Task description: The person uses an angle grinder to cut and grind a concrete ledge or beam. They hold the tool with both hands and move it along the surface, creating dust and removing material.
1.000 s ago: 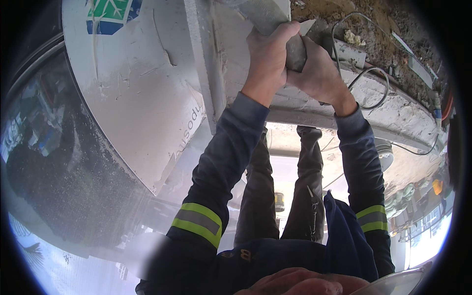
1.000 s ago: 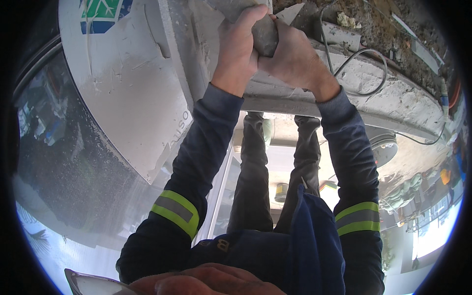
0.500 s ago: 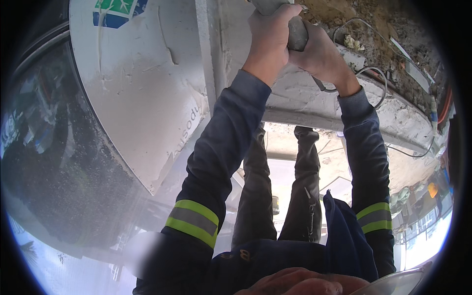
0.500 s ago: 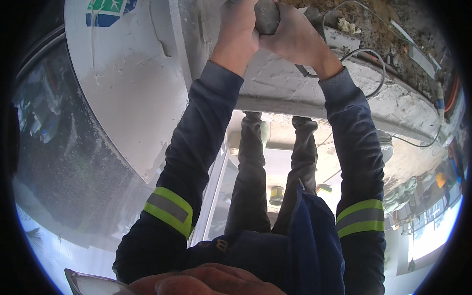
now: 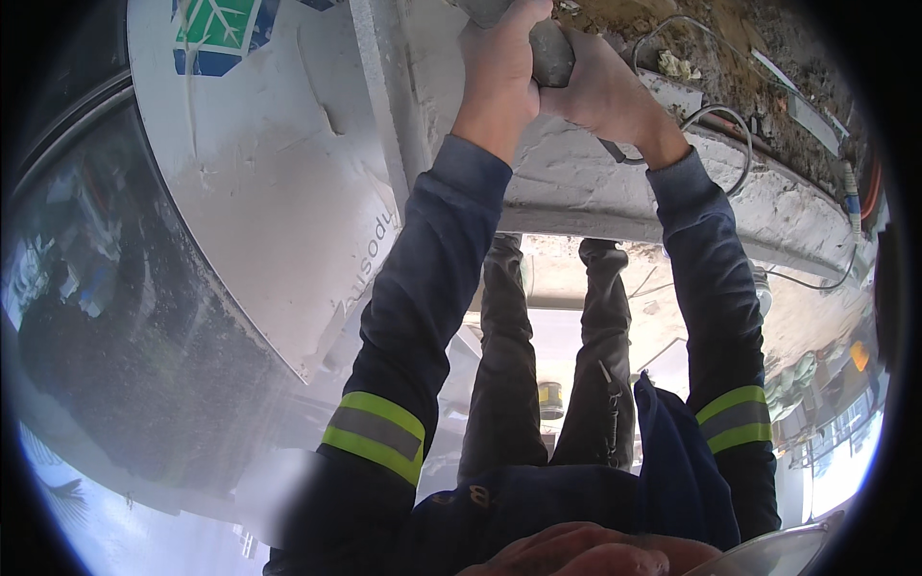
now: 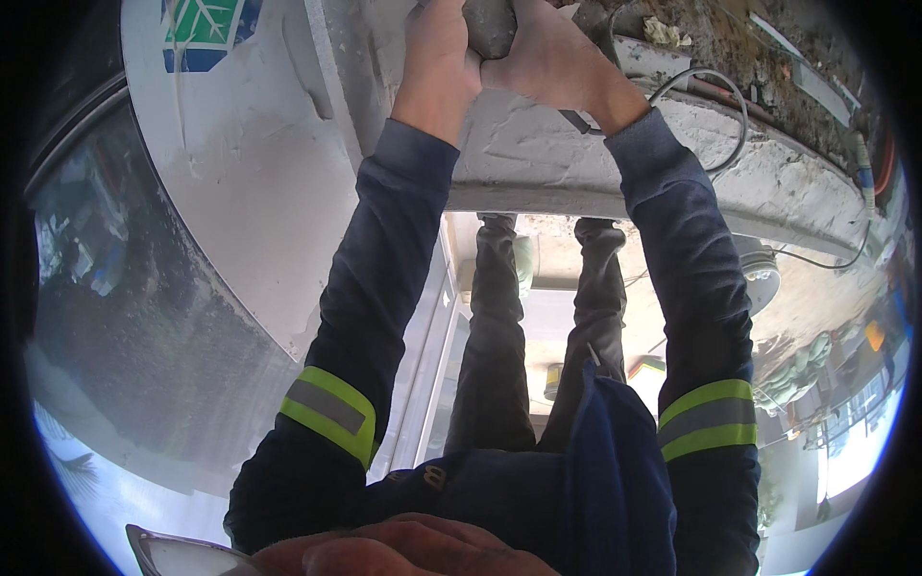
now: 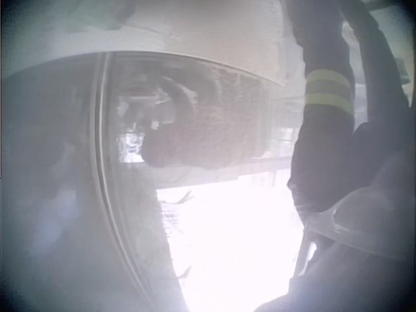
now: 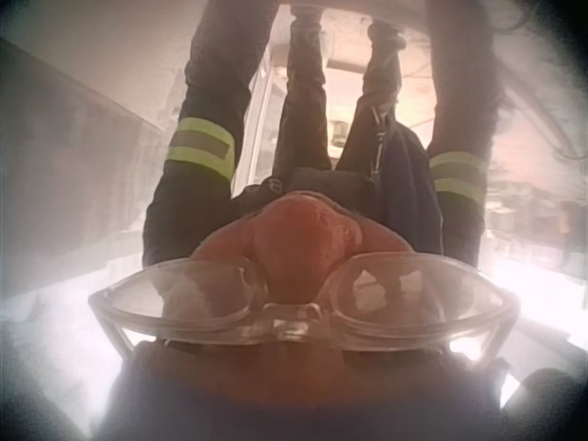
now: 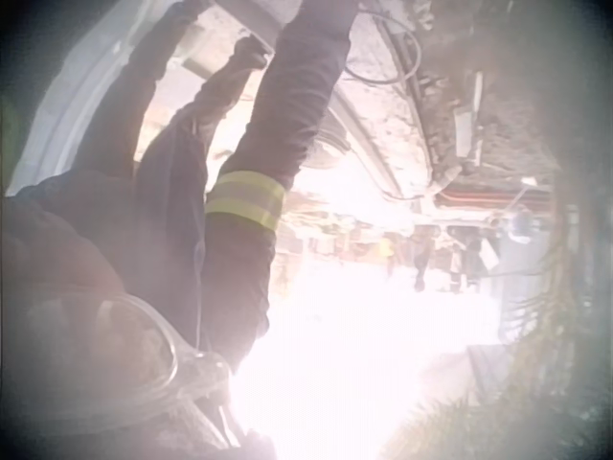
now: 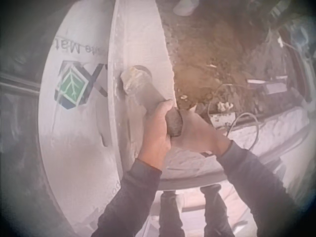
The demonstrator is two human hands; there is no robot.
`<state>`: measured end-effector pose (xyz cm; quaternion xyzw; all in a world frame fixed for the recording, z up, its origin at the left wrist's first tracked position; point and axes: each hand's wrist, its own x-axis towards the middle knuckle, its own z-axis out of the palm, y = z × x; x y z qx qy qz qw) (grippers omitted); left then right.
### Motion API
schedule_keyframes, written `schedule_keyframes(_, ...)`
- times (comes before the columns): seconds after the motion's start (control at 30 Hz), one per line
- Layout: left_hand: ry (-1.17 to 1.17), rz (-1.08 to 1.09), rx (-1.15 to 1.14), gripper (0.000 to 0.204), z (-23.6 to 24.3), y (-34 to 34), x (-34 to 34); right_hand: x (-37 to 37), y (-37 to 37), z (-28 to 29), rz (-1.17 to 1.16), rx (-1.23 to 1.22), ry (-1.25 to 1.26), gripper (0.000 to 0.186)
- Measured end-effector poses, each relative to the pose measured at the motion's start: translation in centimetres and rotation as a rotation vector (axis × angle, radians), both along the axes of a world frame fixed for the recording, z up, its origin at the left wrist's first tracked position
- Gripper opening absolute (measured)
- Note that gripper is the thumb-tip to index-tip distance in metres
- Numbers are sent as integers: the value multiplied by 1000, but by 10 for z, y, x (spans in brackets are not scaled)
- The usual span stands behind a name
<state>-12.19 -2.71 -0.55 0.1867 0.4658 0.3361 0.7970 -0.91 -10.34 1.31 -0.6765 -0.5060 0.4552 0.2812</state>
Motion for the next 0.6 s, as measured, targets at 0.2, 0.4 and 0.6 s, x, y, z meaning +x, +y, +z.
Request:
schedule_keyframes(0.2,4,82,47,32,8,-35,-10,-13,-27,17,-15,-63,31,61)
schedule_keyframes(0.4,37,104,-30,32,13,-42,-10,-17,-34,12,-53,-50,50,62)
schedule_keyframes(0.6,23,95,77,28,11,-38,-11,-15,-27,10,-39,-58,150,49)
